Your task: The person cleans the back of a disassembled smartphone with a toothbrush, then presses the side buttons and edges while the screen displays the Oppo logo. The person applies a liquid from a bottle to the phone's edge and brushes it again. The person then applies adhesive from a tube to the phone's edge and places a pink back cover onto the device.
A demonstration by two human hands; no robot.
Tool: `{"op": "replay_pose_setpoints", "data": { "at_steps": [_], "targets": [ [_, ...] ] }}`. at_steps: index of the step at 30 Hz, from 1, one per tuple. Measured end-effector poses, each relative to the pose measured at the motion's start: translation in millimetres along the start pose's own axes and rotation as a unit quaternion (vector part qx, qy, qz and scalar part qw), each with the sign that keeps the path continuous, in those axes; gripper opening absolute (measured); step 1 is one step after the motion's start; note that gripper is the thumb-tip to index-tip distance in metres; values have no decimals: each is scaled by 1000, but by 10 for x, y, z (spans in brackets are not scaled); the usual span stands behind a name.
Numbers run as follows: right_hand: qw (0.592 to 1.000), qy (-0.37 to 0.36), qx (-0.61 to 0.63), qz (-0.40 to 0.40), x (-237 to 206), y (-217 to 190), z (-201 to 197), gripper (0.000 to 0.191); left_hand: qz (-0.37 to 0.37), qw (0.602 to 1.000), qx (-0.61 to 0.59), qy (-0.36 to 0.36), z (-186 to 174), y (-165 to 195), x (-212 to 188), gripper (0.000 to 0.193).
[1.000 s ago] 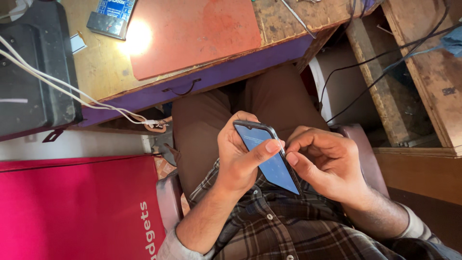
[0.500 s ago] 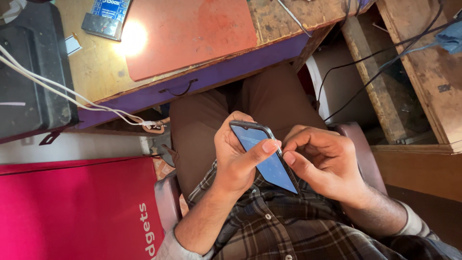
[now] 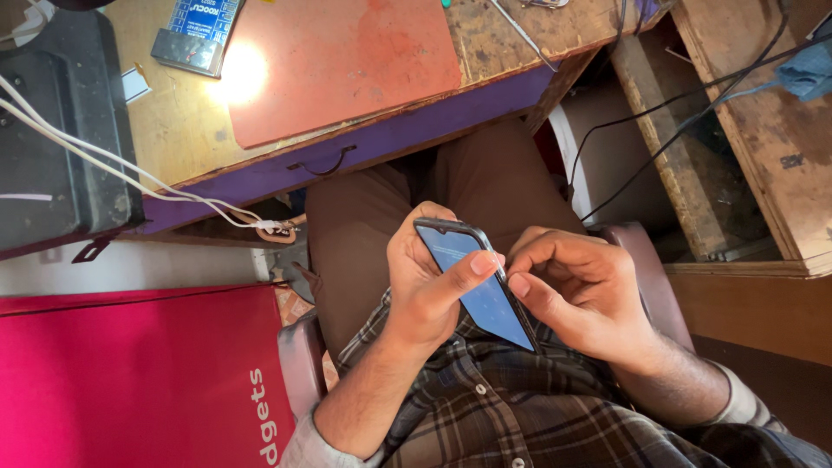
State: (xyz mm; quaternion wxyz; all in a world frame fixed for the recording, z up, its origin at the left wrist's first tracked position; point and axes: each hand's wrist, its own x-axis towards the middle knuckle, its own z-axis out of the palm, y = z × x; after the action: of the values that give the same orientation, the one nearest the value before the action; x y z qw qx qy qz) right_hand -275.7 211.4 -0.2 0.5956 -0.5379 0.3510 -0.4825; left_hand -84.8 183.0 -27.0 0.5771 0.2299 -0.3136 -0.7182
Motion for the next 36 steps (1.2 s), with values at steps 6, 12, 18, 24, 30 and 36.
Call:
{"op": "replay_pose_setpoints", "data": {
  "at_steps": [6, 12, 18, 24, 30, 36],
  "targets": [
    [999, -8, 42, 30, 5, 17, -49, 6, -19, 999, -36, 1, -4, -23, 19, 41],
    [997, -18, 73, 34, 9, 54, -97, 7, -20, 999, -30, -5, -9, -30, 10, 40],
    [997, -17, 67, 37, 14, 66, -113, 4, -7, 1000, -9, -12, -1, -23, 11, 42],
    [995, -22, 83, 52, 14, 33, -122, 5, -4, 1000, 8, -16, 20, -6, -6, 43],
    [993, -32, 94, 65, 19, -4, -133, 5, -8, 1000, 12, -26, 22, 3, -4, 43],
    [992, -36, 101, 63, 29, -6, -127, 4, -10, 1000, 3, -20, 4, -12, -4, 41]
  ]
}}
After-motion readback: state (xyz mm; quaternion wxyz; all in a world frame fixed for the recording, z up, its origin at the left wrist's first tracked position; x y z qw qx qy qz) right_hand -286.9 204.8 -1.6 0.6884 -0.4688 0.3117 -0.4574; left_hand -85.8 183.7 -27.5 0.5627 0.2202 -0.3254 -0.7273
